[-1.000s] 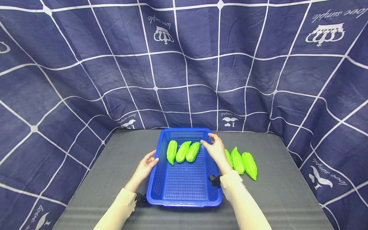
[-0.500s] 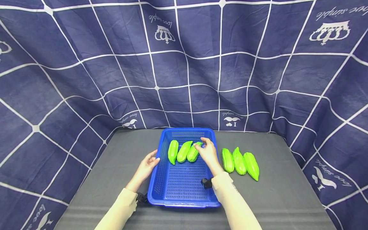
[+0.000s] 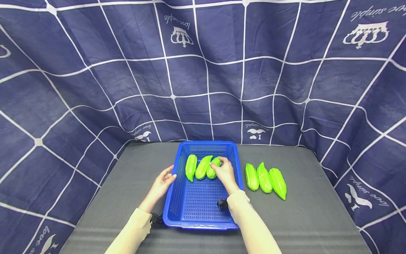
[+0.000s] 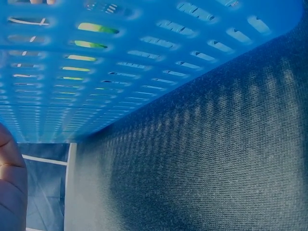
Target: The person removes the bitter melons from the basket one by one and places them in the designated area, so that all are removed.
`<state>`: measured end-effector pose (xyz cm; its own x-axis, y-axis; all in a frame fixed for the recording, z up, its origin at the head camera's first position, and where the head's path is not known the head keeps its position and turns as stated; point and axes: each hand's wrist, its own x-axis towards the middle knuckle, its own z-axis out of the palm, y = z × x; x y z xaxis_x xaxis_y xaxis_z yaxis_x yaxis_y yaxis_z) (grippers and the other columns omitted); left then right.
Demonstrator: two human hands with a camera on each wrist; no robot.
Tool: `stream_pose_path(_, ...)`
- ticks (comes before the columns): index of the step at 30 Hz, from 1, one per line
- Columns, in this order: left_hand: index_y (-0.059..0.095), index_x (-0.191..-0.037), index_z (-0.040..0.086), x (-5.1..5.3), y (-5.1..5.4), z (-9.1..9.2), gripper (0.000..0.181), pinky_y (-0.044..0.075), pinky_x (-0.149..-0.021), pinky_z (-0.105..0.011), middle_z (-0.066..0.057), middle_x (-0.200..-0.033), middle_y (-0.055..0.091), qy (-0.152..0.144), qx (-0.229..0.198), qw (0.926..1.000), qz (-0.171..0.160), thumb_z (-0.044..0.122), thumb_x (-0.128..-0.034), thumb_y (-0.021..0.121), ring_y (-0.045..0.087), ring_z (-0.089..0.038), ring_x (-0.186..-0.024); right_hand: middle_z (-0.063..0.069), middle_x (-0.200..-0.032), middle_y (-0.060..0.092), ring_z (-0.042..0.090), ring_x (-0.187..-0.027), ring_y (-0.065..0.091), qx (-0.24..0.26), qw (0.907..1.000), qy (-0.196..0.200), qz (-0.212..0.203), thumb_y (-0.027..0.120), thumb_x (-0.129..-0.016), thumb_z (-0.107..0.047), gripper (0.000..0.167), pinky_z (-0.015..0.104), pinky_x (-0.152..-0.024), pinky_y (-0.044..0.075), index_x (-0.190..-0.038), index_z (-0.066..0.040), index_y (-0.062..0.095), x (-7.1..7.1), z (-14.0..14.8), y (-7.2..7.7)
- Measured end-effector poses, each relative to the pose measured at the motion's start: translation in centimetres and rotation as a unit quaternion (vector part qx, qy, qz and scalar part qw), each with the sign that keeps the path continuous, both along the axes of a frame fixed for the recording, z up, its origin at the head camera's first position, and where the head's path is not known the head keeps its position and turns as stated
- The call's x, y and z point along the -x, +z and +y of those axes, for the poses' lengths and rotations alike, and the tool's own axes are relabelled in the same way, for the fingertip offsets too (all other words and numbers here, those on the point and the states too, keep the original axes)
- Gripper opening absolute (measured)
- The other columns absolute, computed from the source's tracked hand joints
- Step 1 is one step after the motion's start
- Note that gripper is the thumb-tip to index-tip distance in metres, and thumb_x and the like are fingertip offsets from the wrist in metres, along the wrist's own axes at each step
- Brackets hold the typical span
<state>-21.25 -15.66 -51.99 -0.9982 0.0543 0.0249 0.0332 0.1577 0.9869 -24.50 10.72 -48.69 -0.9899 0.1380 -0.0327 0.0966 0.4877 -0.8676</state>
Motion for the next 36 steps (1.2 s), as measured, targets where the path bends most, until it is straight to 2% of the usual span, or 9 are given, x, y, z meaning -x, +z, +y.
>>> stream_pose_path(7, 0.042, -0.145, -0.003, 0.0, -0.1, 0.0, 0.054, 0.049, -0.070, -0.020, -0.020, -0.092, 0.065, 0.003, 0.002, 1.0000, 0.002, 0.009, -0.0965, 0.062, 0.060, -0.007, -0.073, 0.033, -0.128, 0.057, 0.044, -0.122, 0.054, -0.012, 0.9991, -0.025, -0.032, 0.068, -0.088, -0.030, 0.064, 0.051, -0.102, 0.043, -0.135, 0.009, 0.048, 0.2, -0.8, -0.6)
stream_pose_path(12, 0.041, -0.145, -0.004, 0.1, -0.1, 0.0, 0.054, 0.049, -0.069, -0.020, -0.019, -0.091, 0.065, 0.002, -0.002, 1.0000, 0.002, 0.009, -0.0963, 0.062, 0.061, -0.007, -0.072, 0.034, -0.127, 0.057, 0.047, -0.120, 0.054, -0.042, 0.9978, -0.039, -0.035, 0.071, -0.085, -0.029, 0.066, 0.051, -0.103, 0.042, -0.130, 0.014, 0.050, 0.5, -1.4, -1.5)
stream_pose_path(16, 0.041, -0.145, -0.003, 0.0, -0.1, 0.1, 0.054, 0.049, -0.069, -0.020, -0.019, -0.091, 0.065, 0.003, -0.007, 1.0000, -0.002, 0.007, -0.0963, 0.061, 0.061, -0.008, -0.072, 0.035, -0.126, 0.057, 0.049, -0.119, 0.054, -0.045, 0.9972, -0.048, -0.037, 0.071, -0.084, -0.028, 0.065, 0.051, -0.103, 0.042, -0.126, 0.017, 0.051, 0.3, -1.6, -2.2)
stream_pose_path(22, 0.040, -0.146, -0.005, 0.2, 0.2, 0.0, 0.054, 0.049, -0.068, -0.021, -0.024, -0.093, 0.065, 0.001, -0.009, 0.9998, -0.017, 0.004, -0.0964, 0.060, 0.062, -0.012, -0.074, 0.035, -0.119, 0.060, 0.049, -0.114, 0.056, -0.042, 0.9969, -0.057, -0.034, 0.073, -0.083, -0.028, 0.065, 0.052, -0.100, 0.043, -0.125, 0.016, 0.051, 0.1, -1.8, -2.5)
stream_pose_path(32, 0.042, -0.145, -0.002, 0.1, -0.2, 0.1, 0.054, 0.048, -0.068, -0.020, -0.016, -0.088, 0.064, 0.005, 0.002, 1.0000, 0.000, 0.008, -0.0966, 0.061, 0.059, -0.006, -0.070, 0.033, -0.121, 0.060, 0.050, -0.114, 0.054, -0.077, 0.9933, -0.073, -0.048, 0.076, -0.082, -0.029, 0.066, 0.055, -0.100, 0.041, -0.127, 0.012, 0.051, 0.3, -2.2, -3.0)
stream_pose_path(36, 0.042, -0.145, -0.003, 0.0, -0.2, 0.1, 0.053, 0.049, -0.068, -0.020, -0.019, -0.089, 0.064, 0.003, 0.003, 1.0000, 0.003, 0.008, -0.0968, 0.061, 0.060, -0.006, -0.070, 0.033, -0.120, 0.059, 0.049, -0.115, 0.054, -0.074, 0.9930, -0.074, -0.054, 0.076, -0.082, -0.030, 0.067, 0.054, -0.100, 0.040, -0.127, 0.011, 0.051, 0.3, -2.2, -3.2)
